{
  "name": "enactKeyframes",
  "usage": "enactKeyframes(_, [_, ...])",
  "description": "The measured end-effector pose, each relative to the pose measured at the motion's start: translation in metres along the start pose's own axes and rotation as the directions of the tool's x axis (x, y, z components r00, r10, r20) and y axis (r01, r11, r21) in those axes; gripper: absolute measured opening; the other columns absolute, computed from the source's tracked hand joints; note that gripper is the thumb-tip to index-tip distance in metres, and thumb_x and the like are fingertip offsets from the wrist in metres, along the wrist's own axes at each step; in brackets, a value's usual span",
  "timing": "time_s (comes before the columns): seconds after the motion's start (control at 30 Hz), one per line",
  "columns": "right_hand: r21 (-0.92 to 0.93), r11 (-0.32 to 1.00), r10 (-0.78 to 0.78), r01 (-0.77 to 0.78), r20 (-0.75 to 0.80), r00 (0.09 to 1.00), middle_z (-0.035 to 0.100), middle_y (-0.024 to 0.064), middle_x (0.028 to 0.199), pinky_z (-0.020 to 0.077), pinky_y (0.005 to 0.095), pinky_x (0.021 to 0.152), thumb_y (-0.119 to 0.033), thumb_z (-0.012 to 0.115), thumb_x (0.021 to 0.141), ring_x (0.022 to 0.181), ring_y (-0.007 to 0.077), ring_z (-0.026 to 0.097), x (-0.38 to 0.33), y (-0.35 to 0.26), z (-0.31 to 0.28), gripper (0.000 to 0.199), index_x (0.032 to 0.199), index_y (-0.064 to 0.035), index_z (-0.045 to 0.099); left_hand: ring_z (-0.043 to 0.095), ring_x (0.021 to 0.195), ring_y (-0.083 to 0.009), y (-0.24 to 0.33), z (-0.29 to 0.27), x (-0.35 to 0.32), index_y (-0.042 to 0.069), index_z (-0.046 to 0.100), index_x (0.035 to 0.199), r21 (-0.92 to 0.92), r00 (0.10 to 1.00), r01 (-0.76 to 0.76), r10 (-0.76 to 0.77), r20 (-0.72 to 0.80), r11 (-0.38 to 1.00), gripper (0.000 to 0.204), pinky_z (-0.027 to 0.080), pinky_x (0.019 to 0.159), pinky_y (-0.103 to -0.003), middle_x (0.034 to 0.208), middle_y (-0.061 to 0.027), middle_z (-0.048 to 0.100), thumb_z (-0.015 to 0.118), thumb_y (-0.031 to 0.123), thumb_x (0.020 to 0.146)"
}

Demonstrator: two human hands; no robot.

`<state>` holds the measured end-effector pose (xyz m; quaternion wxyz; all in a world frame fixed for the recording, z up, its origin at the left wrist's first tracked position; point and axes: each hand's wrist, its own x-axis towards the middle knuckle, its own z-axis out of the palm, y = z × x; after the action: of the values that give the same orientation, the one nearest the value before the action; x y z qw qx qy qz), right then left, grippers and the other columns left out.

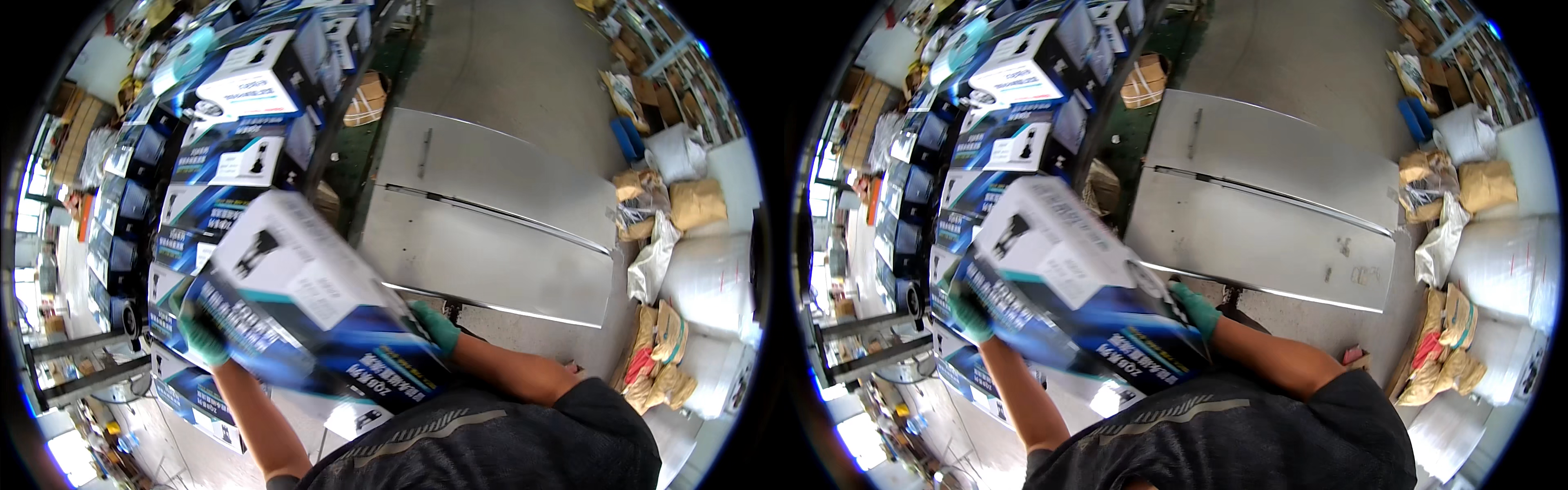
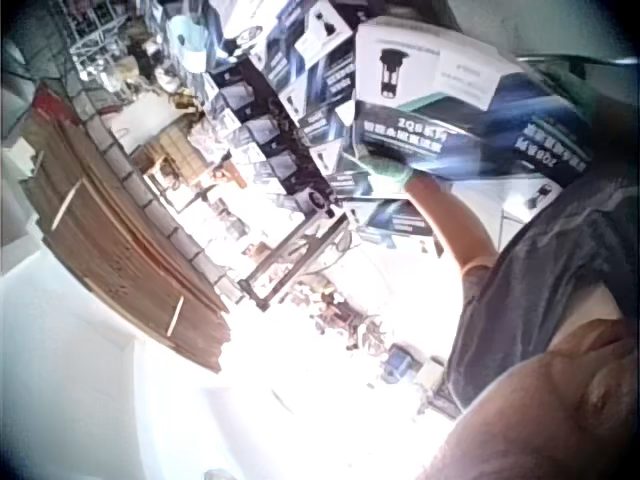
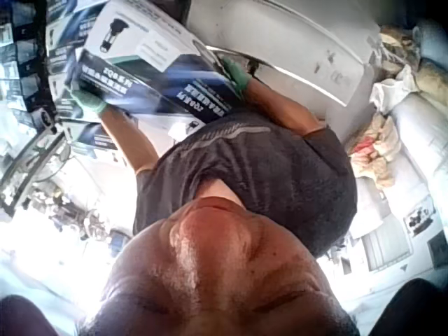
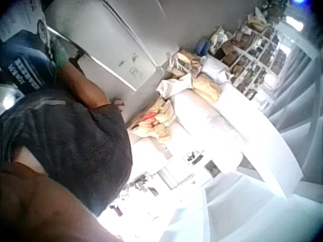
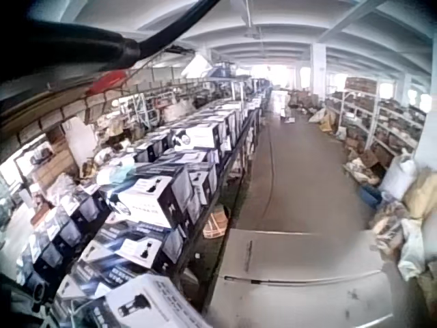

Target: The person repeatedly picks up rectangular product boxes from a shelf, places them on a metal strapping machine, and secures them with plastic straps. The person then removes the strapped boxes and stacks them onto a wooden pallet. This cycle is performed multiple times throughout the video.

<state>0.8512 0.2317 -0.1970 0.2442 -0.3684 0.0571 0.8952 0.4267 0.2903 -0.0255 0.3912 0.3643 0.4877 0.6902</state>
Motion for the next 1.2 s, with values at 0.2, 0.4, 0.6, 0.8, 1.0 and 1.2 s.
enactKeyframes(0.2, [0.377,0.899,-0.248,0.224,0.016,0.969,0.059,0.0180,0.142,0.0516,0.0487,0.107,-0.067,0.038,0.100,0.125,0.0352,0.061,-0.087,-0.028,-0.063,0.075,0.149,-0.0107,0.051,0.062,0.096,-0.0171,-0.152,0.267,0.073,0.005,0.061,0.118,-0.075,0.885,0.293,-0.240,0.400,0.953,0.030,0.051,0.092,-0.032,0.104,-0.0075,0.065,0.064,0.024,0.095])
enactKeyframes(0.4, [0.231,0.799,-0.462,0.555,-0.355,0.813,0.068,0.0125,0.131,0.0540,0.0415,0.100,-0.048,0.028,0.110,0.113,0.0280,0.066,-0.082,-0.035,-0.168,0.059,0.146,-0.0079,0.052,0.063,0.105,-0.0196,-0.282,0.433,0.038,0.007,0.056,0.128,0.421,0.729,0.231,-0.443,0.522,0.877,0.044,0.052,0.097,-0.036,0.116,-0.0086,0.065,0.078,0.021,0.092])
enactKeyframes(0.6, [-0.521,0.725,-0.676,0.451,-0.412,0.611,0.064,0.0061,0.135,0.0543,0.0358,0.094,-0.045,0.039,0.110,0.107,0.0228,0.066,-0.095,-0.063,-0.211,0.056,0.150,-0.0062,0.046,0.050,0.133,-0.0258,-0.300,0.431,0.003,0.007,0.042,0.151,0.410,0.712,0.212,-0.428,0.557,0.887,0.065,0.040,0.112,-0.038,0.145,-0.0148,0.051,0.066,0.038,0.100])
enactKeyframes(0.8, [-0.499,0.361,-0.932,0.788,-0.165,0.322,0.059,0.0034,0.137,0.0524,0.0277,0.094,-0.030,0.058,0.105,0.116,0.0139,0.060,-0.118,-0.182,-0.101,0.053,0.152,-0.0089,0.044,0.019,0.154,-0.0420,-0.348,0.188,-0.016,0.019,0.037,0.159,0.895,0.744,-0.249,-0.518,0.422,0.370,0.091,0.025,0.123,-0.051,0.168,-0.0177,0.020,0.072,0.059,0.085])
enactKeyframes(1.0, [-0.579,0.461,-0.886,0.672,-0.264,0.380,0.062,0.0014,0.125,0.0558,0.0268,0.088,-0.015,0.069,0.100,0.106,0.0103,0.061,-0.090,-0.200,-0.101,0.053,0.146,-0.0132,0.045,0.000,0.156,-0.0482,-0.253,0.220,-0.038,0.030,0.029,0.163,0.796,0.382,-0.591,-0.823,0.420,0.132,0.112,0.010,0.121,-0.069,0.172,-0.0141,0.010,0.074,0.075,0.071])
enactKeyframes(1.2, [-0.638,0.477,-0.876,0.604,-0.290,0.385,0.062,-0.0001,0.119,0.0529,0.0251,0.090,-0.024,0.068,0.101,0.104,0.0088,0.059,-0.052,-0.188,-0.069,0.045,0.140,-0.0118,0.049,-0.007,0.154,-0.0519,-0.328,0.128,-0.044,0.033,0.045,0.156,0.579,0.255,-0.672,-0.589,0.767,0.462,0.098,0.005,0.122,-0.071,0.172,-0.0110,0.012,0.075,0.071,0.071])
